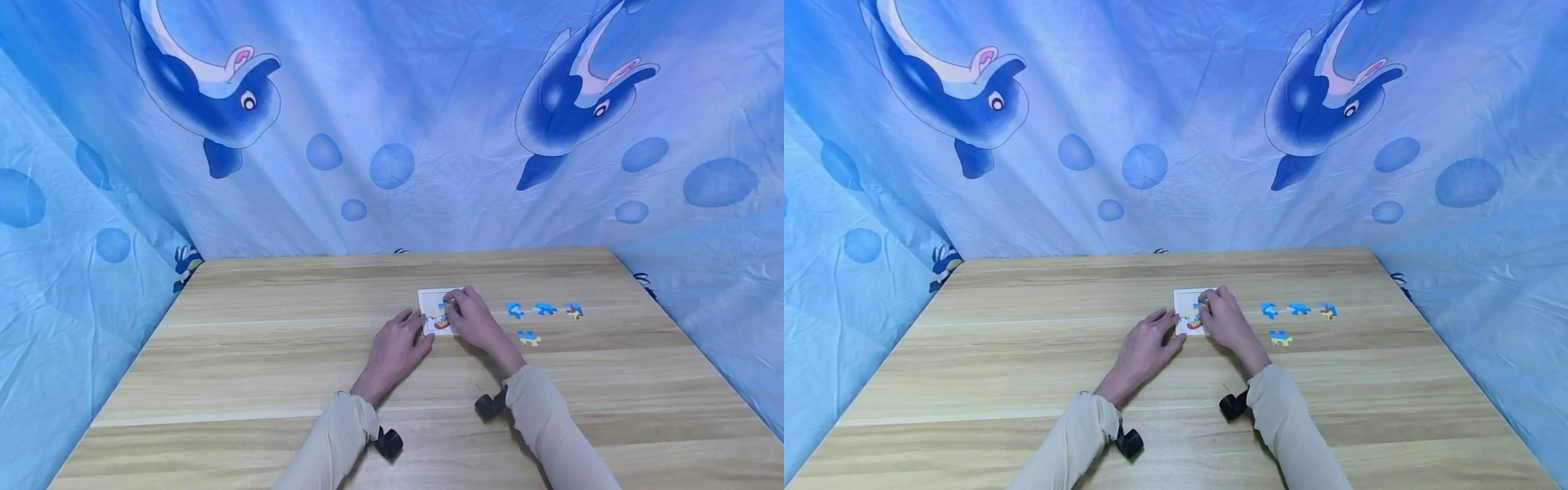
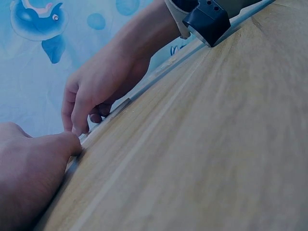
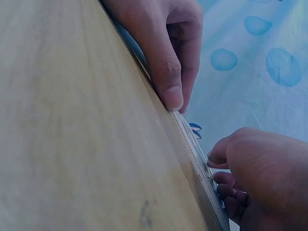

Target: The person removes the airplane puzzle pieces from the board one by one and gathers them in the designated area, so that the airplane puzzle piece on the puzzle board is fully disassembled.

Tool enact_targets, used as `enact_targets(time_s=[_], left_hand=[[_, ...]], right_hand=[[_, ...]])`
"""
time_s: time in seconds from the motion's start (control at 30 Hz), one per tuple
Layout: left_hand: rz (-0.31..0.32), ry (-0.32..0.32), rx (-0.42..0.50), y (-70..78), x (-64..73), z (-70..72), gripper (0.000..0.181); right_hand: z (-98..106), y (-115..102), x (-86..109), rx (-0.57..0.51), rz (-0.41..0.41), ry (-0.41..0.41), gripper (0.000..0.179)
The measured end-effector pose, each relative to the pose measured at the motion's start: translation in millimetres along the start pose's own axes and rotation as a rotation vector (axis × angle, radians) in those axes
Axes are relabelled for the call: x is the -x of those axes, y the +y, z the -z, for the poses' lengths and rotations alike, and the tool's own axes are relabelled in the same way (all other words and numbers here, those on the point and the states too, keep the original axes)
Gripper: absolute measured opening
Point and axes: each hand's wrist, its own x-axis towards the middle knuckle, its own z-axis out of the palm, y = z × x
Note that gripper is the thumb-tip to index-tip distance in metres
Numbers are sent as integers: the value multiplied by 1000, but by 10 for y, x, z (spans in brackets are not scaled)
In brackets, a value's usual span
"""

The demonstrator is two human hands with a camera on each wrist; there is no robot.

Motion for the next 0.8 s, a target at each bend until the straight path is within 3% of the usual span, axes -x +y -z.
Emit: enact_targets(time_s=[0.8], left_hand=[[2, -13, 11, -4, 3, 6, 38]], right_hand=[[-22, -65, -46, 37, -74, -50, 20]])
